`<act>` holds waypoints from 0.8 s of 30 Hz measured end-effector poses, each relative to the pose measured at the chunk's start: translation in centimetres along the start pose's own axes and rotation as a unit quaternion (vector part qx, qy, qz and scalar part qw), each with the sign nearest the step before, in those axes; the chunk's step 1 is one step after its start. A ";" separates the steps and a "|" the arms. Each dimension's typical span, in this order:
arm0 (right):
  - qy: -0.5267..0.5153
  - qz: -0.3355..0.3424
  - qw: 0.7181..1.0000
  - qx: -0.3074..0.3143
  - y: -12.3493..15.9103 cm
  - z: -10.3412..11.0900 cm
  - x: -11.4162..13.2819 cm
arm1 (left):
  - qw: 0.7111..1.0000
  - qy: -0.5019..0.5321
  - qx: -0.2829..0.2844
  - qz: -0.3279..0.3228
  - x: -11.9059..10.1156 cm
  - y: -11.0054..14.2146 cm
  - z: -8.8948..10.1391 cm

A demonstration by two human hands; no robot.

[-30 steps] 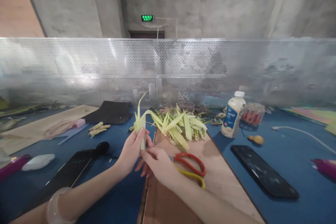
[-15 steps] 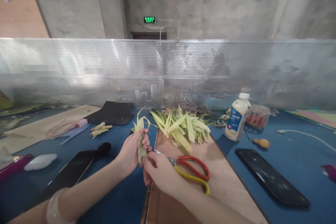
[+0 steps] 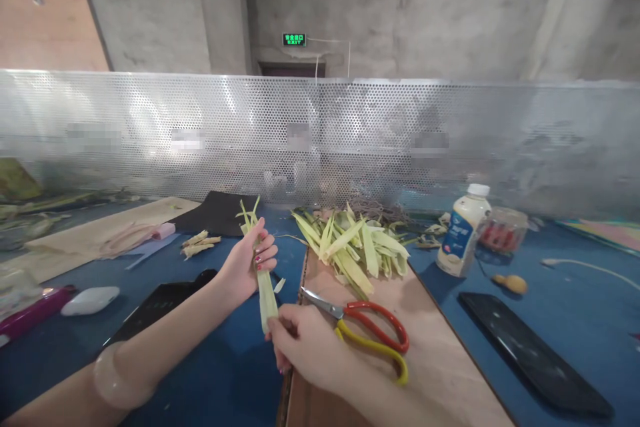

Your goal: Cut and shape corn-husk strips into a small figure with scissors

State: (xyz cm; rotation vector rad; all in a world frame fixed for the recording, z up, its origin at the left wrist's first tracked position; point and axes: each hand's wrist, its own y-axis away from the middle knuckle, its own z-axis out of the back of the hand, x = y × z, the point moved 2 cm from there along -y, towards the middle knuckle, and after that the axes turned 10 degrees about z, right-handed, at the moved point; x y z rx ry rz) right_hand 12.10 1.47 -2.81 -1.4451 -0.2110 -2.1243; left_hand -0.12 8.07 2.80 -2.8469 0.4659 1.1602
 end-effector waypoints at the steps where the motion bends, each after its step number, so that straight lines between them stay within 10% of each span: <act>1: 0.005 -0.006 1.000 0.002 0.1 -0.1 0.2 | 1.000 0.005 -0.003 0.003 -0.1 -0.2 0.2; 11: 0.022 0.007 1.000 -0.009 -0.1 0.0 -0.3 | 0.997 0.006 -0.042 0.066 -0.9 -1.5 1.7; 24: -0.245 -0.079 0.965 -0.053 -0.1 -1.3 0.3 | 0.978 -0.054 -0.061 0.191 2.0 -0.8 1.1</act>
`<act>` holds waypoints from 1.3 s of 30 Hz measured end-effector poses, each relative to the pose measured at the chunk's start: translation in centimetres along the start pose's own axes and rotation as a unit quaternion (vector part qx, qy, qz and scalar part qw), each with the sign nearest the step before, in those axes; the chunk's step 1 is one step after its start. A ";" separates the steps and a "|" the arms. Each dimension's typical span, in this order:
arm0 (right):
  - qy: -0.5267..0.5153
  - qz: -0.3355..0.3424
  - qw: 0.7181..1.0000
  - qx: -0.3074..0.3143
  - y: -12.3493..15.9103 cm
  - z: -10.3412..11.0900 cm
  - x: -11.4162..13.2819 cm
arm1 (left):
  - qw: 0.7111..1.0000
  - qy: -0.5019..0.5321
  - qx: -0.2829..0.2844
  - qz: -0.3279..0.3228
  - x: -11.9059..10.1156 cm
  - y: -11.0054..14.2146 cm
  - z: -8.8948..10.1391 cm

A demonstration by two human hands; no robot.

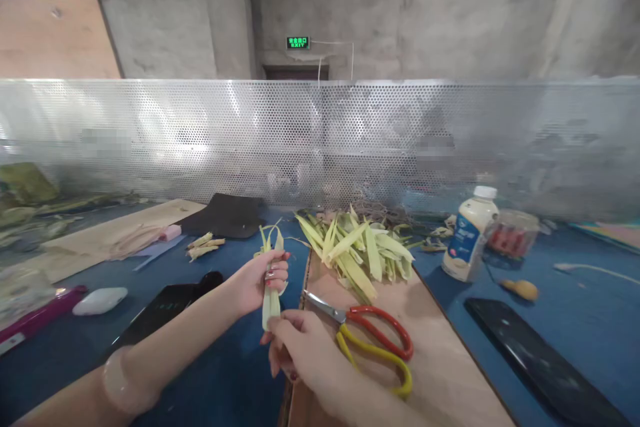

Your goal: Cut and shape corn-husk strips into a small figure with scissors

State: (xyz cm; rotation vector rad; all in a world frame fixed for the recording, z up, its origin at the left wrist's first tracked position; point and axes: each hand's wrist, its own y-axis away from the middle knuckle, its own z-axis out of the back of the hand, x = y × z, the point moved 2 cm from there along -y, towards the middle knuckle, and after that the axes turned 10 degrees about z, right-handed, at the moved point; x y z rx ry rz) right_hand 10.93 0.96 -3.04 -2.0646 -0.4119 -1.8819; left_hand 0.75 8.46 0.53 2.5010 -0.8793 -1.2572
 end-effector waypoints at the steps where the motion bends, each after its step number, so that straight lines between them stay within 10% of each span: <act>1: 0.001 0.000 1.000 0.007 0.0 0.0 -0.1 | 1.000 0.002 -0.003 -0.009 0.0 0.2 -0.1; 13: 0.021 -0.016 0.999 0.026 0.3 0.1 0.1 | 0.988 -0.032 -0.061 -0.137 0.4 1.0 -0.7; 39: -0.045 -0.006 0.998 0.034 0.2 0.4 0.1 | 0.987 -0.079 -0.053 -0.129 0.0 1.1 -0.8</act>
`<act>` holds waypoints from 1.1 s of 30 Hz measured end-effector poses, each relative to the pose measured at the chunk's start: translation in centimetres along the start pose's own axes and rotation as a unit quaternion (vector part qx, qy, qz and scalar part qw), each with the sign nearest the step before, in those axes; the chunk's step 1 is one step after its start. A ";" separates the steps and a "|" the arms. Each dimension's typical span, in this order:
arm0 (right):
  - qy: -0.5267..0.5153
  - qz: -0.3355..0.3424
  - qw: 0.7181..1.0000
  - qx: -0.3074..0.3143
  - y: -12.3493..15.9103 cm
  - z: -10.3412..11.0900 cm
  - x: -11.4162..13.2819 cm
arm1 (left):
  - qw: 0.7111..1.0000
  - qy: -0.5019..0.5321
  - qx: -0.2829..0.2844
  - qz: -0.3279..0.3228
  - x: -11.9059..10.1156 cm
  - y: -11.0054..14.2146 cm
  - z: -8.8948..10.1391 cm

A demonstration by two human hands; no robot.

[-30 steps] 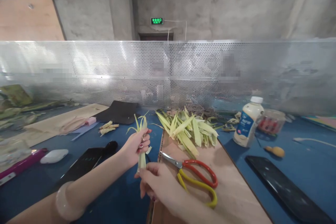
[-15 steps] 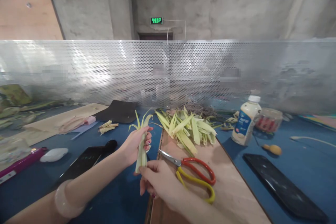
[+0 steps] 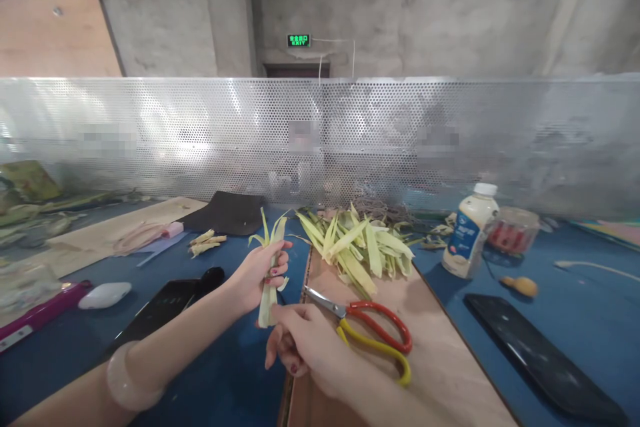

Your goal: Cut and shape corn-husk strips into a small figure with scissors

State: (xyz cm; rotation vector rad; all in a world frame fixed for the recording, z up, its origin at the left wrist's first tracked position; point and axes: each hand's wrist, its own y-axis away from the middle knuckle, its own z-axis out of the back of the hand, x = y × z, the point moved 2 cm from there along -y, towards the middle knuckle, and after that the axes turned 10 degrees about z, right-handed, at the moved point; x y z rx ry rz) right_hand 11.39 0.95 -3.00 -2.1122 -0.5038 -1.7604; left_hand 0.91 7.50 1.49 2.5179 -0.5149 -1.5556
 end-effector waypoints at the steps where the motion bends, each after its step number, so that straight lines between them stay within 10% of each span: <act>1: -0.009 -0.002 1.000 -0.002 -0.1 0.0 0.0 | 1.000 0.002 0.002 0.002 0.0 0.0 0.0; 33: 0.036 0.027 0.999 -0.017 -0.1 0.0 -0.4 | 0.985 0.092 0.117 0.087 0.4 -0.6 0.2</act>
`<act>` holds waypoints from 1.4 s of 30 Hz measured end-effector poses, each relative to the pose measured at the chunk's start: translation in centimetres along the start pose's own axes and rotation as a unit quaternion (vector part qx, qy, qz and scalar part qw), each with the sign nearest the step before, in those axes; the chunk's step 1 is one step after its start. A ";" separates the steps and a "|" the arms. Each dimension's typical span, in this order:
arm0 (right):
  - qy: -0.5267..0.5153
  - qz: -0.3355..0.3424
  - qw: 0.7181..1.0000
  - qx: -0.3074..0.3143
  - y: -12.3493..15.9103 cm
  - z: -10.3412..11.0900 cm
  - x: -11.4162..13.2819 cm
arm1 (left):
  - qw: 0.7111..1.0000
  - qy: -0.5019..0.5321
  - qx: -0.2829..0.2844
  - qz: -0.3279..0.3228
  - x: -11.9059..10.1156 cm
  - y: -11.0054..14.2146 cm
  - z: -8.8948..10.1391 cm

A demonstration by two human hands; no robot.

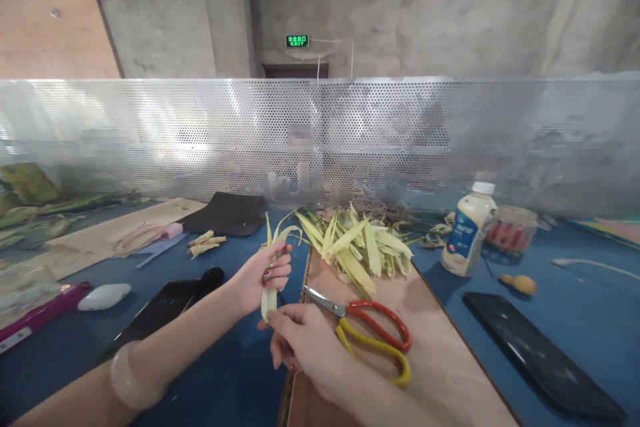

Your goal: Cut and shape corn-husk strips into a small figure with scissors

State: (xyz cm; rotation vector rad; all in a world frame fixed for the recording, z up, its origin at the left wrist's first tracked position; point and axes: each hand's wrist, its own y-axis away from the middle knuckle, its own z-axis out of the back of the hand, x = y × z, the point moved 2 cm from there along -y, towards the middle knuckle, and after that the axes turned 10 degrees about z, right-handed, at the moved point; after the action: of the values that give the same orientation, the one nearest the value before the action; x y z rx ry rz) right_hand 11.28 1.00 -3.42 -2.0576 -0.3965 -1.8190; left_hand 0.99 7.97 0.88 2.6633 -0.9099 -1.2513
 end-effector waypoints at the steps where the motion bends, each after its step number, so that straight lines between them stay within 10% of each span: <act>1: 0.000 0.003 1.000 0.001 0.0 0.0 0.0 | 1.000 0.005 0.003 0.008 0.0 0.0 0.0; 8: 0.008 -0.011 1.000 0.005 -0.2 0.0 -0.4 | 0.999 0.033 -0.005 0.024 -0.3 0.1 0.0; 12: 0.117 0.047 0.986 -0.112 0.0 0.3 -0.1 | 0.999 0.045 -0.027 0.008 -0.5 0.1 0.1; 17: 0.412 0.284 0.857 -0.125 0.3 0.6 0.5 | 0.998 0.048 -0.049 0.002 -0.5 0.2 0.1; 23: 0.514 0.481 0.707 -0.072 0.5 0.2 1.0 | 0.997 0.053 -0.048 0.010 0.3 0.0 0.0; 42: 0.578 0.596 0.558 0.012 2.8 -0.9 3.3 | 0.992 0.108 -0.027 0.056 -0.4 -0.8 1.4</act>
State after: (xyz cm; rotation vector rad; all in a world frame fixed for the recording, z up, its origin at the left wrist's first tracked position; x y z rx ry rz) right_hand 12.13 -2.04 -0.33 -0.2715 1.0627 -1.5705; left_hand 0.21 9.15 0.00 2.6002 -0.9613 -0.9286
